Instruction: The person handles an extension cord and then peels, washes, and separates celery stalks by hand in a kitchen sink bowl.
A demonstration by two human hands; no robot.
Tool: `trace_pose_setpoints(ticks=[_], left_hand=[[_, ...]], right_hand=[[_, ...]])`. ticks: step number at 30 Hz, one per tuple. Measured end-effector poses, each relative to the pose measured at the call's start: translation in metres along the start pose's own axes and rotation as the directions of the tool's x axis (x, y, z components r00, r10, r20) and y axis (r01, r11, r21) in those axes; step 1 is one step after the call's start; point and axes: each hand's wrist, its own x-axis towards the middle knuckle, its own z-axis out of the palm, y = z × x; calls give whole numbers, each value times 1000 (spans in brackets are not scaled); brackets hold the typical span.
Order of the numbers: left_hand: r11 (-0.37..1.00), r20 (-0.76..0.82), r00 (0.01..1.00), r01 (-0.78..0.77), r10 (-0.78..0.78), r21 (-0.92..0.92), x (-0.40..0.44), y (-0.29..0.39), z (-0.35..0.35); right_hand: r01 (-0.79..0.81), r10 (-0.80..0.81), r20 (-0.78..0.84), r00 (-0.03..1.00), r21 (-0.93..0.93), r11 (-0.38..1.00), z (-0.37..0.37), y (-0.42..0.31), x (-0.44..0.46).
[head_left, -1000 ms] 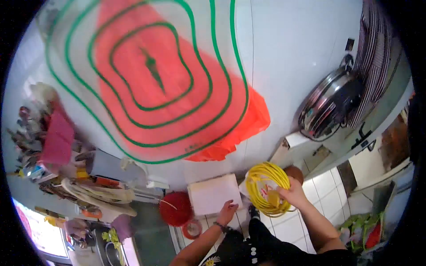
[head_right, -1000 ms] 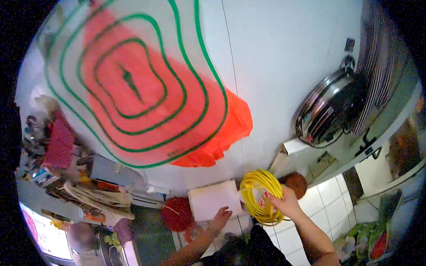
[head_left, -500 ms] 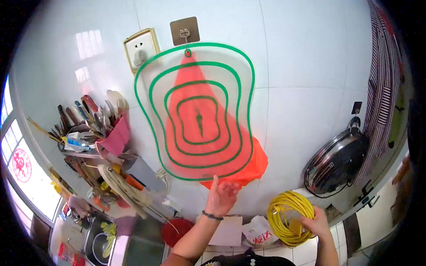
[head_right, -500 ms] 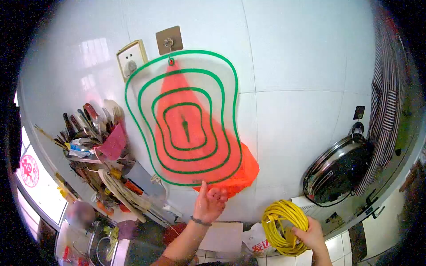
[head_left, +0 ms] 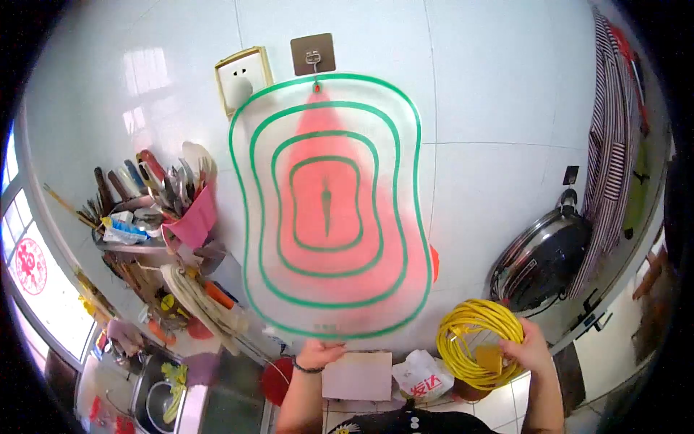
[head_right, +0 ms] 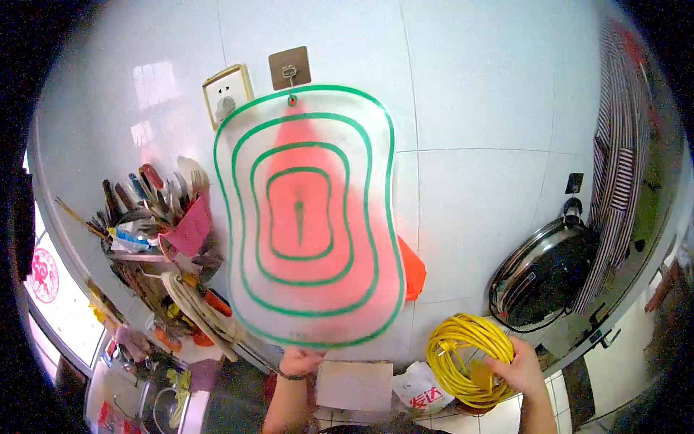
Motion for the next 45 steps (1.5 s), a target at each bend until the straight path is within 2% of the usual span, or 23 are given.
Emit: trace_pose_setpoints(ticks=[2,4,5,6,7,8,10,12,14,15,16,19,21,25,27,30,34,36,39,45], left_hand=[[943,104,990,-123,95,309,13,-2,5],[808,175,965,-257,193,529,44,-9,20],[734,225,945,-326,237,595,60,-8,28],[658,273,924,-382,267,649,74,-3,33],[594,317,907,-421,277,685,92,3,35],[534,360,892,-451,272,715,104,9,38],[429,440,865,-501,240,751,123,17,40],[357,508,839,-543,195,760,127,29,38],[288,565,812,-580,143,762,125,40,36],[262,589,800,-596,116,759,122,45,34],[229,607,790,-608,85,760,119,51,32],[177,651,759,-643,21,745,90,63,20],[167,657,754,-647,-6,744,66,71,7],[207,604,796,-597,34,775,45,78,-13],[249,553,830,-552,74,796,45,78,-21],[375,453,877,-478,160,794,48,69,-26],[593,305,921,-389,242,705,57,52,-25],[674,247,932,-363,265,644,63,46,-22],[766,172,944,-330,283,552,72,35,-17],[816,99,942,-328,320,476,70,28,-16]], right_hand=[[-41,41,-2,999,22,999,-1,-21,-4],[-146,145,59,988,15,989,-7,-35,-8],[5,-3,65,998,-34,999,-13,-36,-6],[7,-5,59,998,-41,999,-20,-44,-5],[31,-18,118,993,-113,993,-29,-56,-1],[59,-27,176,984,-179,982,-38,-68,3],[135,-115,245,963,-67,989,-47,-100,13],[65,-52,275,960,-35,997,-54,-130,19],[60,-50,331,942,-20,998,-59,-150,27],[127,-121,331,936,4,992,-56,-157,31],[54,-67,403,913,43,998,-63,-153,44],[-10,-54,414,909,152,988,-51,-147,63],[-148,19,442,897,258,955,-44,-145,71],[-116,-9,481,877,231,966,-36,-147,79],[-72,-17,418,908,196,978,-32,-159,75],[-21,-83,380,921,262,965,-29,-182,64],[42,-140,387,912,252,967,-28,-217,55],[45,-146,422,895,241,970,-21,-233,58],[-80,-46,522,851,217,973,-1,-250,71],[-66,-46,583,811,169,983,52,-255,129]])
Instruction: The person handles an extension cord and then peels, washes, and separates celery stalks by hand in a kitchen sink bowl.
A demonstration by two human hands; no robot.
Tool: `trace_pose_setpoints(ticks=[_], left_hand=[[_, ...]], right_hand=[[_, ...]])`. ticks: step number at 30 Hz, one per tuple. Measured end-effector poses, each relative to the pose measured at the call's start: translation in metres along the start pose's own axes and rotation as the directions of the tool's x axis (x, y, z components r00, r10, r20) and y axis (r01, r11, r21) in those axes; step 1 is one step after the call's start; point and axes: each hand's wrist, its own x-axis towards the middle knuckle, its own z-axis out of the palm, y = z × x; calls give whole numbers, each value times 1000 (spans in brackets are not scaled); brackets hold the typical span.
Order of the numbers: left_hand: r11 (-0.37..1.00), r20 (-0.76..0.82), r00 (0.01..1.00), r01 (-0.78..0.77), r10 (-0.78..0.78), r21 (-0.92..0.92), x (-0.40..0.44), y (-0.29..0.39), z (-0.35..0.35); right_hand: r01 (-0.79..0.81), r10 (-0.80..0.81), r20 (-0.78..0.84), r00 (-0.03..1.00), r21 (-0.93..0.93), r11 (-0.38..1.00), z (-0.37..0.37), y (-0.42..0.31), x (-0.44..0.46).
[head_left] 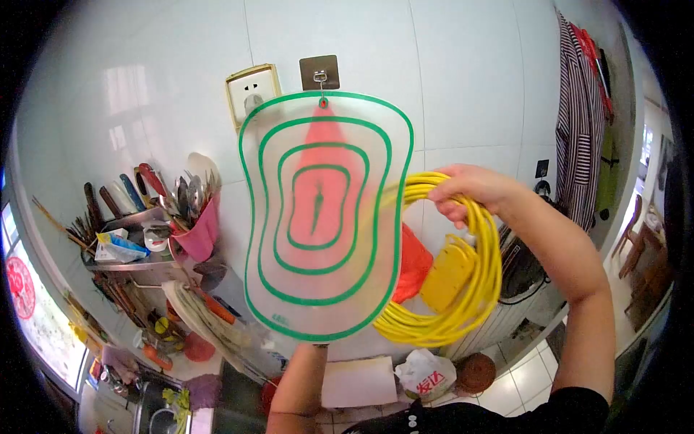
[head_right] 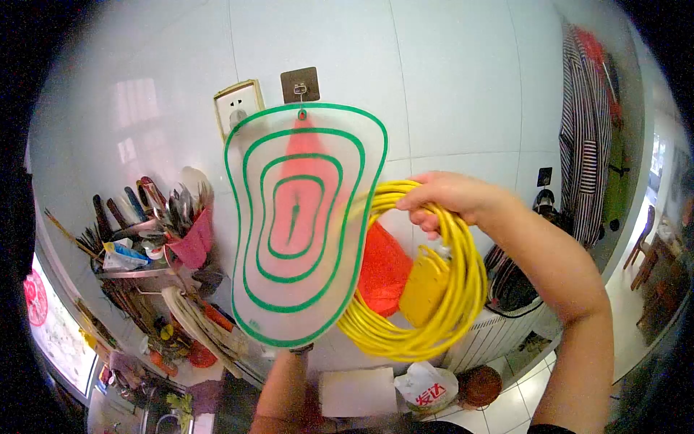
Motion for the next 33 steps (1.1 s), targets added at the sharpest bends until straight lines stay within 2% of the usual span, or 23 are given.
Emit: trace_pose_setpoints(ticks=[5,7,9,11,15,21,26,27,29,30,32,33], left_hand=[[994,11,998,-69,68,87,10,13,0],[980,46,994,-110,103,167,21,19,-1],[955,105,984,-164,142,248,32,26,0],[917,177,969,-222,170,331,39,32,5],[823,324,917,-364,234,436,44,37,27],[666,514,814,-544,270,511,49,49,39],[499,703,671,-705,236,504,37,78,27],[469,734,640,-732,226,494,31,83,24],[411,787,581,-782,207,469,20,96,21],[391,809,555,-800,195,455,15,102,19],[365,831,528,-819,177,443,5,111,15],[360,833,525,-822,174,442,0,112,13]], right_hand=[[12,-11,-32,999,25,1000,-20,-6,36],[26,-29,-94,995,-33,999,-30,-13,35],[61,-62,-68,996,-24,998,-42,-22,35],[87,-115,-165,980,-165,982,-46,-36,25],[115,-152,-141,978,-237,965,-48,-53,26],[105,-133,-116,984,-217,970,-47,-48,41],[167,-166,123,978,8,986,-31,-19,53],[125,-116,197,974,-35,992,-33,-13,61],[96,-117,282,952,86,992,-26,4,72],[96,-121,267,956,104,990,-20,12,79],[-13,-91,354,931,281,960,-7,26,93],[-8,-99,341,935,297,955,-1,29,99]])
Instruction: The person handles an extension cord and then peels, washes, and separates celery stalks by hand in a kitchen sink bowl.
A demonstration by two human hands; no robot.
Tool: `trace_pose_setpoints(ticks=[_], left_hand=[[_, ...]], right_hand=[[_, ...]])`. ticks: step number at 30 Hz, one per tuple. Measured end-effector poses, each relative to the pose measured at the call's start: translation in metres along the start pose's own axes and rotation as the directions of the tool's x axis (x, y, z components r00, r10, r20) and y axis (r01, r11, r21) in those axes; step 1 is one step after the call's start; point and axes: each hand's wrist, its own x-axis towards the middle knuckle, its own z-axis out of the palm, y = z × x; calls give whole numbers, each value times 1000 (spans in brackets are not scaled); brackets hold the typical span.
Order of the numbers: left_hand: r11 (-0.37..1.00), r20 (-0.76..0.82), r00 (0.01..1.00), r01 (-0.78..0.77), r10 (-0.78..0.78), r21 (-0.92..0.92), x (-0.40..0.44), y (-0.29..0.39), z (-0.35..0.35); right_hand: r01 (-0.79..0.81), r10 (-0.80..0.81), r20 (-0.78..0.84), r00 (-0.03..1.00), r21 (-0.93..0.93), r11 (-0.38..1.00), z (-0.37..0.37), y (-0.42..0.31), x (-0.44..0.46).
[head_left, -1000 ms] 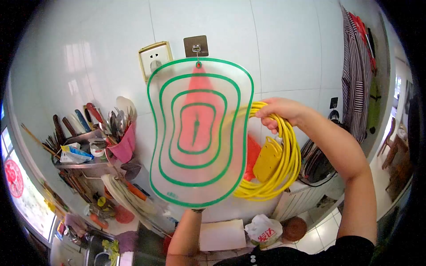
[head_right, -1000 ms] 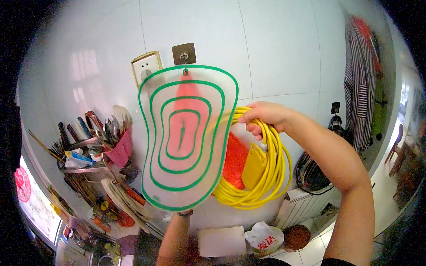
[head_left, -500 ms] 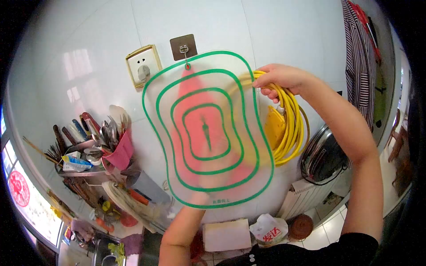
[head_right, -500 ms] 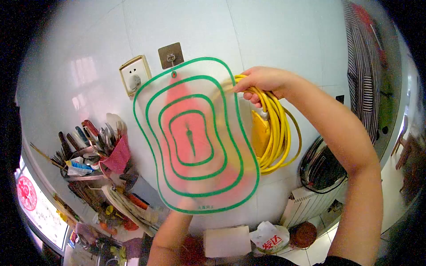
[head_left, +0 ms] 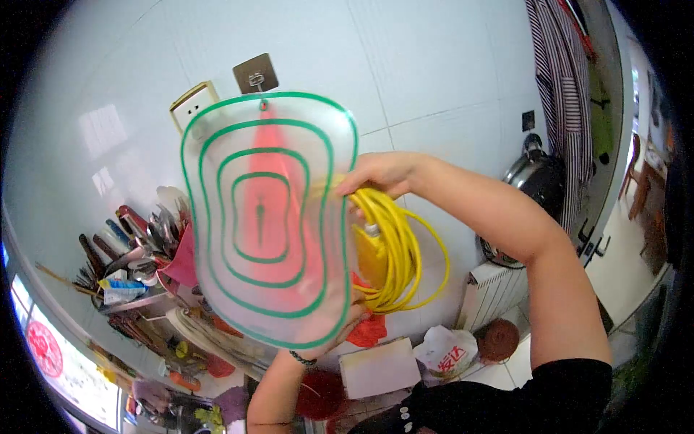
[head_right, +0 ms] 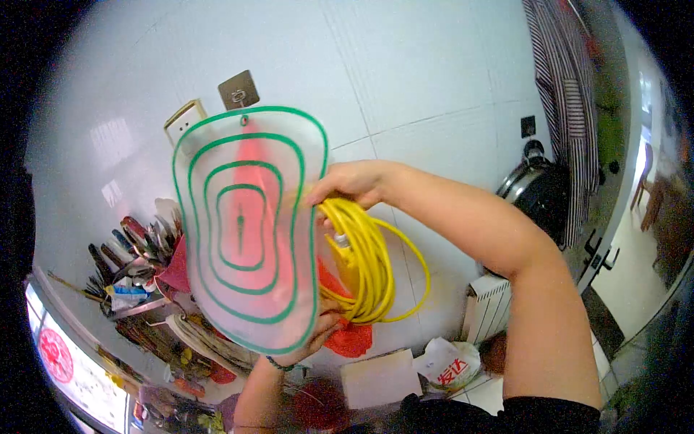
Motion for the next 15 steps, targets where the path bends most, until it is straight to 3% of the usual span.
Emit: trace_pose_setpoints(ticks=[2,3,5,8,9,10,12,13,14,15], left_hand=[[1000,0,1000,-5,5,17,-4,-1,3],[1000,-3,1000,-4,4,24,-6,-3,6],[999,-18,1000,4,-3,46,-11,-5,12],[994,13,994,106,-106,41,-17,-4,22],[994,-88,990,112,-111,5,-18,-4,27],[993,-187,975,114,-118,-30,-17,-3,30],[998,-193,979,64,-68,-29,-8,1,31],[999,-198,980,14,-19,-29,-4,3,33],[1000,-201,979,15,-20,-25,0,4,35],[998,-166,984,62,-64,-21,4,5,38]], right_hand=[[-15,28,211,977,-61,998,3,6,13],[-7,17,207,978,-50,999,0,13,19],[62,-4,229,973,-248,967,0,21,27],[145,-63,314,947,-244,959,8,34,20],[145,-69,331,941,-209,967,7,37,21],[147,-71,334,940,-209,967,8,40,22],[146,-125,151,981,-137,980,11,40,21],[113,-58,197,979,-282,953,-1,44,36],[114,-58,199,978,-286,951,10,37,33],[217,-152,170,974,-485,847,31,27,22]])
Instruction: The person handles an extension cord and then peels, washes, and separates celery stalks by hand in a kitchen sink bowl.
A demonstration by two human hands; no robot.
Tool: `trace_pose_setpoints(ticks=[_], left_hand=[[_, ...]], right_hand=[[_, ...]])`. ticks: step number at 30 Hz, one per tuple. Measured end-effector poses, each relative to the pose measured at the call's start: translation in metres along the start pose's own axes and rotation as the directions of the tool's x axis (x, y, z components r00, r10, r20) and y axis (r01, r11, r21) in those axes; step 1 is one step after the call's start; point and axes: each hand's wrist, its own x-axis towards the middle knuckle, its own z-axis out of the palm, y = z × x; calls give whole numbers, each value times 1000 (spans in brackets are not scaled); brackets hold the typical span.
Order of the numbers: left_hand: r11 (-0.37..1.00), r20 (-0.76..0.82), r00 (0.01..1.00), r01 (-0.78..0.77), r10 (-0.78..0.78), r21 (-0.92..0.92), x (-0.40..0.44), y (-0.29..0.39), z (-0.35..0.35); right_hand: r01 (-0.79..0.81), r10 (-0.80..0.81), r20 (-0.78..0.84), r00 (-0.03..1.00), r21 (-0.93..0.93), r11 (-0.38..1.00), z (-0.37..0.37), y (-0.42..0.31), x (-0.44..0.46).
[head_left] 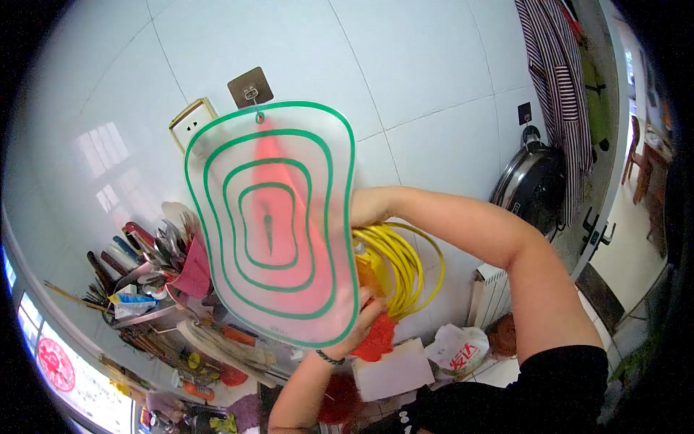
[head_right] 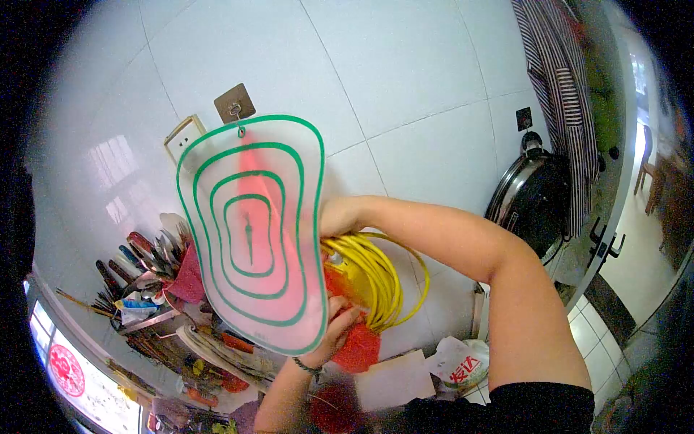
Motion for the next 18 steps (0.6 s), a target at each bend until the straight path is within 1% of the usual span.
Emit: trace_pose_setpoints(ticks=[1,2,3,4,5,6,7,9,10,11,12,13,14,15,16,17,18], left_hand=[[999,35,998,47,-47,12,4,1,4],[999,1,1000,23,-23,28,9,2,9],[999,1,1000,22,-22,27,12,2,14],[999,-68,997,40,-40,-4,15,2,20],[998,-138,989,55,-59,-35,19,3,24],[997,-208,977,35,-47,-65,24,6,24],[997,-205,978,33,-46,-67,25,8,24],[962,-233,943,197,-239,-190,22,10,25],[950,-286,920,205,-269,-235,20,9,28],[949,-300,913,208,-276,-238,20,9,31],[933,-255,916,238,-308,-272,19,8,33],[913,-205,918,271,-340,-304,18,8,35],[912,-217,913,273,-346,-306,22,7,37],[905,-132,931,287,-341,-314,25,8,37],[904,-87,940,289,-331,-314,28,8,37],[903,-43,946,292,-321,-315,32,8,37],[907,-58,940,306,-336,-289,34,9,37]], right_hand=[[67,-82,-55,995,-234,970,10,-10,-1],[229,-285,-79,955,-414,881,12,-4,4],[228,-284,-80,955,-414,881,5,5,23],[180,-218,15,976,-616,767,-4,18,51],[149,-128,90,988,-785,602,-6,14,60],[146,-128,85,988,-782,606,-11,14,56],[40,-22,34,999,-742,669,-21,12,50],[-179,197,-44,979,-643,745,-34,-13,25],[-291,314,-66,947,-585,757,-38,-20,14],[-301,307,-63,950,-457,837,-44,-21,-2],[-303,298,-64,952,-313,900,-50,-19,-17],[-307,305,-58,951,-317,897,-53,-12,-25],[-193,224,90,970,-268,944,-58,-5,-29],[-82,125,228,966,-187,979,-59,5,-31],[14,52,308,950,-209,978,-60,9,-28],[18,47,303,952,-209,978,-64,10,-32],[11,41,222,974,-225,974,-68,13,-39]])
